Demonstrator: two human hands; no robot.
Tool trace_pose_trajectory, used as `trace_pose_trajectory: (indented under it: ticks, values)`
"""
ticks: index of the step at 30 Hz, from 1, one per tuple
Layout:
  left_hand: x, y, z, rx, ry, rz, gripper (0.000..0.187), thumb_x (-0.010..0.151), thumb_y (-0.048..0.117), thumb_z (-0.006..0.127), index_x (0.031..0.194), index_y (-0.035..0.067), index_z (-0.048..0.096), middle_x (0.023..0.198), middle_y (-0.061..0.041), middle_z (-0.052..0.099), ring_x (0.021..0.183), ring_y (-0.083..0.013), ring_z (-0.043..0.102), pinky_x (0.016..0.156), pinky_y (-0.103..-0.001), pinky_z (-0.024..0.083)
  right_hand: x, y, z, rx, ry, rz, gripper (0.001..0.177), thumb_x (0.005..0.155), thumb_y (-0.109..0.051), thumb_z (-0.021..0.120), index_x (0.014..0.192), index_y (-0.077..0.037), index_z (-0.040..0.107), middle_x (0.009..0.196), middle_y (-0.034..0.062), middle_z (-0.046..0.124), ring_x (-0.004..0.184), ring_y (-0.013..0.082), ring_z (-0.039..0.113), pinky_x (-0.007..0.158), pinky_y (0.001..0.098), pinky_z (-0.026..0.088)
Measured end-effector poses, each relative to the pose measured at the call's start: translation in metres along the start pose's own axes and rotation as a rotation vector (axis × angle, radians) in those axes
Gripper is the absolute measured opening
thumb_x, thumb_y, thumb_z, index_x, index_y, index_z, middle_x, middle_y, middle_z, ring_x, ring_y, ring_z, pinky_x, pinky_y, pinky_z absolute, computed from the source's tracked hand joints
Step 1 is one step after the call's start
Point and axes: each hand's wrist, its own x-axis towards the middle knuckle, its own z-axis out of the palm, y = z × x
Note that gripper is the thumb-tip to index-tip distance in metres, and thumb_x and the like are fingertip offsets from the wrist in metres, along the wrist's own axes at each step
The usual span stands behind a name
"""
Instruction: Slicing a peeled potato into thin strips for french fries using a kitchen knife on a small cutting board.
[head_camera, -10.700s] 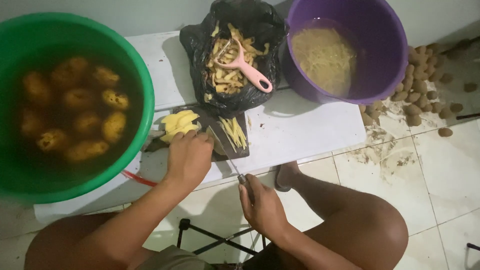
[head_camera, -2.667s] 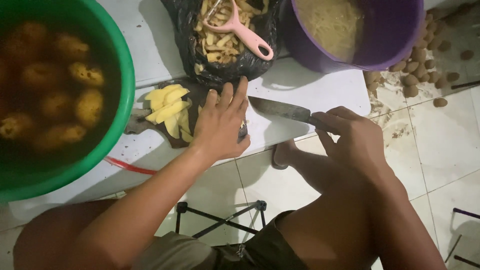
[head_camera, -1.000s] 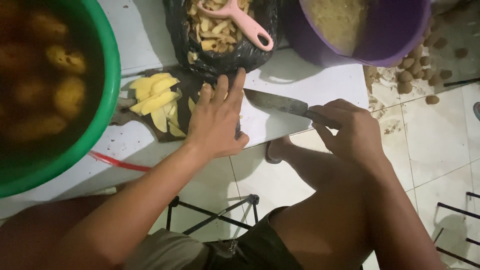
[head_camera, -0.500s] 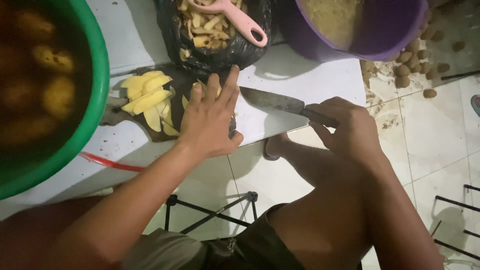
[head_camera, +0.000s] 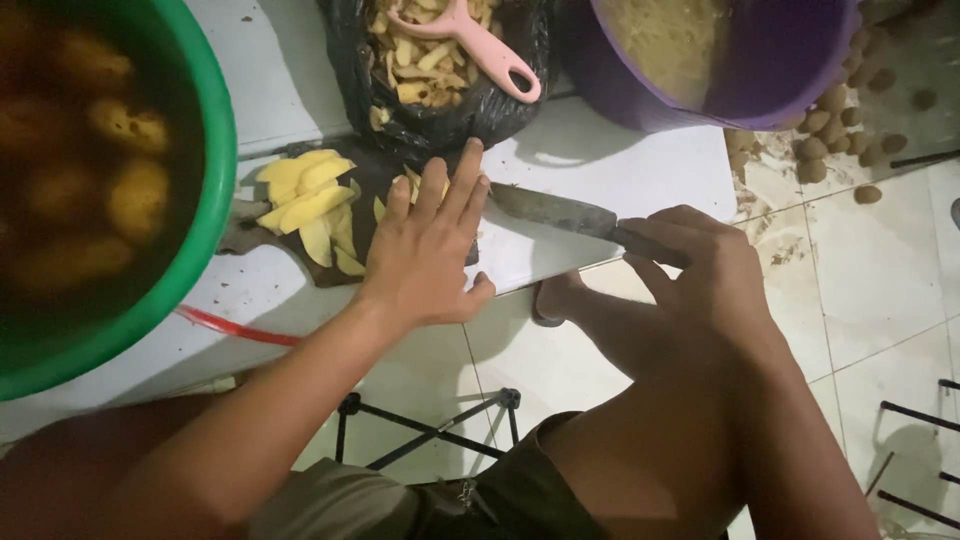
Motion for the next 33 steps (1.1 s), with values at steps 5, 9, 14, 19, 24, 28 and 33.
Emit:
trace_pose_trajectory:
  ticks: [5,9,14,19,24,28,33]
  values:
    - [-0.020,-0.004,-0.015,0.069,0.083,0.005,0.095,0.068,0.063,0.059,0.146,0.009,0.058,0.161,-0.018,0.030,0.126,-0.0341,0.028,0.097,-0.047,0.023,-0.007,-0.061,-0.010,0.075,-0.033,0.244,0.016,0.070,-0.013,0.083,0.085,-0.020,0.082,0.092,0.0007,0.070,0.077,0.0167,0.068,0.063,0.0310,0.052]
    - [-0.034,-0.017,-0.016,0.038,0.115,-0.048,0.094,0.066,0.068,0.062,0.142,0.014,0.056,0.160,-0.014,0.037,0.128,-0.0349,0.042,0.098,-0.056,0.042,-0.007,-0.106,-0.025,0.154,-0.069,0.496,0.010,0.063,-0.019,0.086,0.061,-0.028,0.083,0.083,-0.0084,0.066,0.071,0.0029,0.062,0.067,0.0202,0.048]
    - [-0.041,-0.030,-0.013,0.027,0.136,-0.080,0.086,0.064,0.065,0.062,0.134,0.014,0.065,0.159,-0.015,0.040,0.127,-0.0378,0.045,0.089,-0.053,0.043,-0.009,-0.086,-0.024,0.081,-0.096,0.263,0.016,0.072,-0.025,0.068,0.075,-0.023,0.083,0.082,-0.0012,0.071,0.071,0.0153,0.063,0.067,0.0308,0.047]
    - [-0.042,-0.039,-0.014,0.020,0.058,-0.109,0.094,0.066,0.069,0.061,0.141,0.014,0.061,0.161,-0.015,0.037,0.132,-0.0385,0.041,0.095,-0.055,0.040,-0.011,-0.098,-0.031,0.032,-0.086,0.277,0.017,0.078,-0.027,0.063,0.075,-0.019,0.077,0.071,0.0008,0.064,0.063,0.0183,0.051,0.061,0.0344,0.039]
    - [-0.038,-0.049,-0.031,-0.075,0.060,-0.163,0.079,0.066,0.062,0.067,0.128,0.013,0.070,0.152,-0.014,0.040,0.130,-0.0420,0.040,0.094,-0.061,0.039,-0.016,-0.062,-0.027,0.147,-0.075,0.270,0.039,0.083,-0.021,0.059,0.114,-0.009,0.078,0.099,0.0050,0.081,0.078,0.0189,0.071,0.065,0.0348,0.053]
    - [-0.038,-0.056,-0.044,-0.089,0.156,-0.186,0.062,0.064,0.046,0.070,0.117,0.013,0.074,0.144,-0.015,0.051,0.121,-0.0419,0.046,0.091,-0.059,0.041,-0.041,-0.028,0.001,0.218,-0.115,0.228,0.031,0.098,-0.036,0.051,0.093,-0.014,0.072,0.081,0.0002,0.075,0.074,0.0155,0.066,0.070,0.0327,0.049]
    - [-0.047,-0.058,-0.038,-0.116,-0.062,-0.166,0.022,0.089,0.032,0.066,0.083,0.019,0.082,0.089,-0.005,0.062,0.098,-0.0335,0.058,0.082,-0.050,0.048,-0.081,-0.047,0.065,0.559,-0.234,0.184,0.045,0.098,-0.038,0.053,0.128,-0.009,0.070,0.077,0.0004,0.073,0.048,0.0055,0.053,0.037,0.0198,0.044]
